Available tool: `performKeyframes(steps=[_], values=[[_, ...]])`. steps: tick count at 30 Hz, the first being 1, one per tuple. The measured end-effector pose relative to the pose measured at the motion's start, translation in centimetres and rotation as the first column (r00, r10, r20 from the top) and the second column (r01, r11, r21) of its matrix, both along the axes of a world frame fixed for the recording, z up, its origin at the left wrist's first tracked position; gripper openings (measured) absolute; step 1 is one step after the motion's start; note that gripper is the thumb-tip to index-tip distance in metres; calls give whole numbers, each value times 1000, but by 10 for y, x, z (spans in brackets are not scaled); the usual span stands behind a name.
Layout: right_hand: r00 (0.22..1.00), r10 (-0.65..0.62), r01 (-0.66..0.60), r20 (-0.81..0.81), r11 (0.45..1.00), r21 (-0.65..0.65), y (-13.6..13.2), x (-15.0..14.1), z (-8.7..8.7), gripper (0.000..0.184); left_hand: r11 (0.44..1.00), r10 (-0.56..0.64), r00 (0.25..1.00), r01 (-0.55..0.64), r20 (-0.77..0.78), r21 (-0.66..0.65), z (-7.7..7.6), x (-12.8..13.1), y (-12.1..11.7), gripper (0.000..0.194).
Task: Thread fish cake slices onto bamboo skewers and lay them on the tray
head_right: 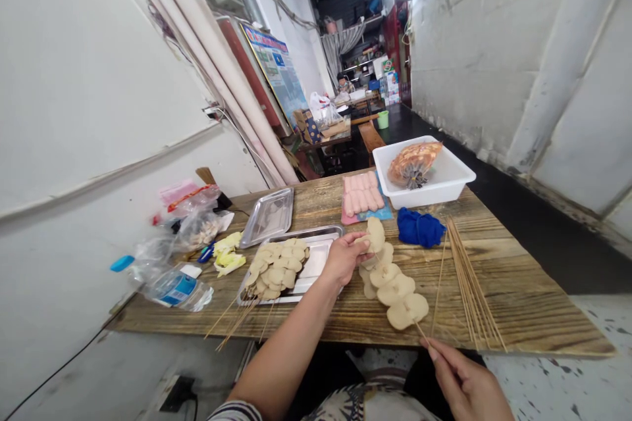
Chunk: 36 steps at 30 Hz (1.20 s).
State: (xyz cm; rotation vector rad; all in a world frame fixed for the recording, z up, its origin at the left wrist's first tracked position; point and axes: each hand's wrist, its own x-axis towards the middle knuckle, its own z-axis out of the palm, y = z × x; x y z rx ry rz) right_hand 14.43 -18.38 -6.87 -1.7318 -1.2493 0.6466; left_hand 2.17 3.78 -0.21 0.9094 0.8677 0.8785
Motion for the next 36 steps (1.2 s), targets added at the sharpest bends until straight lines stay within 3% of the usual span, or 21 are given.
performKeyframes(steps=[8,18,25,36], values=[[1000,-17,18,-15,999,38,1,-4,14,30,999,19,1000,-20,12,32,2,4,-4,29],[998,-25,26,-60,999,32,3,-4,4,31,995,27,1000,-28,11,91,-8,9,-11,32],[998,-30,31,-48,999,33,1,-4,-4,30,997,80,995,-80,54,1,-5,8,-11,30],[999,-45,45,-4,996,76,3,-4,-10,31,986,43,992,-22,120,-168,0,5,-7,25]])
